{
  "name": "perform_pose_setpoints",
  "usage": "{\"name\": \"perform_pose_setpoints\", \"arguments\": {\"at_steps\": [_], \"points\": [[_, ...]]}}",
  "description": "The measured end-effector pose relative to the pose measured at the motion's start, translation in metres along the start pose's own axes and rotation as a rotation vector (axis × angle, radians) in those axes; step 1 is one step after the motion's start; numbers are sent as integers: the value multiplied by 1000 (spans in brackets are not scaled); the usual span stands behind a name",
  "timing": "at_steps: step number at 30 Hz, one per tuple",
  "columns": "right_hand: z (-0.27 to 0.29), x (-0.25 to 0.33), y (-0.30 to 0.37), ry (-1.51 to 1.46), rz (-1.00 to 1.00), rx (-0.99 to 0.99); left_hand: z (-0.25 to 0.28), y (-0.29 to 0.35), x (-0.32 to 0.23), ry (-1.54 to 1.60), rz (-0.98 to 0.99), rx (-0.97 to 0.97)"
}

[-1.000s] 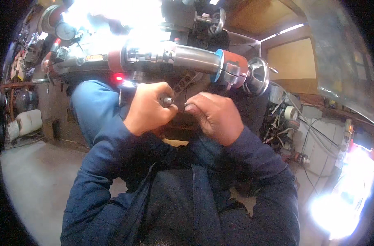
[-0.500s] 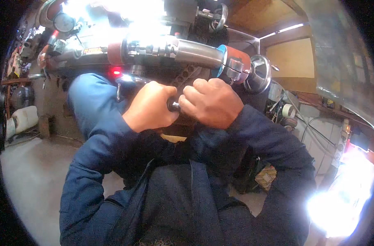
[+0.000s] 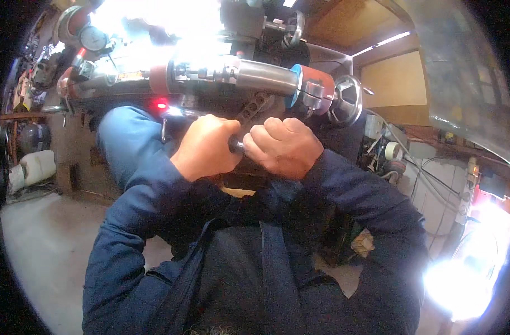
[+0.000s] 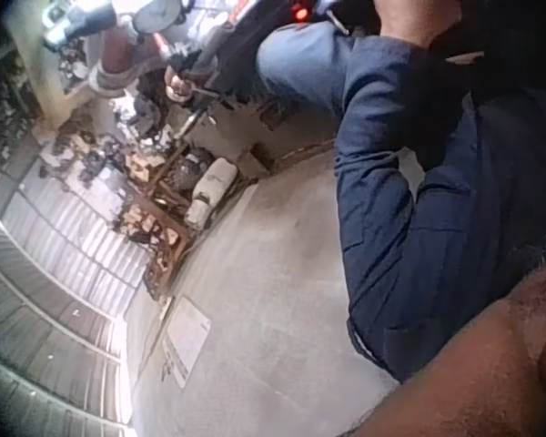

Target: The person cleans a small cylindrical valve component by hand using a cloth, then inserts the component into a lathe and secures it, adjusts the lathe controls, and operates the machine.

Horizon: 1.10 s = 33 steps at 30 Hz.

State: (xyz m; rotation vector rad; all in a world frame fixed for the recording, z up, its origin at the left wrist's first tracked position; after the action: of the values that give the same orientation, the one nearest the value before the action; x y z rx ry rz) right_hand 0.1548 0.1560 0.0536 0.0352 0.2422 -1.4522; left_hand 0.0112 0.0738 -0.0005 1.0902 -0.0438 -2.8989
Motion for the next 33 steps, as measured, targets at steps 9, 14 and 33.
{"name": "perform_pose_setpoints", "arguments": {"at_steps": [9, 14, 33], "points": [[-27, 9, 1, -1106, -720, 240, 5, -4, 9, 9, -41, -190], [-7, -3, -8, -157, -158, 125, 2, -1, 5, -88, 1, -58], [-3, 2, 10, -847, -543, -163, 15, 6, 7, 325, 31, -328]]}}
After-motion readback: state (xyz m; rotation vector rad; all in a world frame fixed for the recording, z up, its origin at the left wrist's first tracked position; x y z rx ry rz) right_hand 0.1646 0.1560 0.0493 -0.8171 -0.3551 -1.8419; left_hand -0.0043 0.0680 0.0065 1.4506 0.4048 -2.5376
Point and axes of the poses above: each hand's wrist, its own y-axis away from the middle knuckle, its own z-axis out of the back of the hand, x = y × z, the point moved 3 cm from there along -y, towards the middle knuckle, and after that the axes turned 5 degrees about x, right-handed, at the moved point
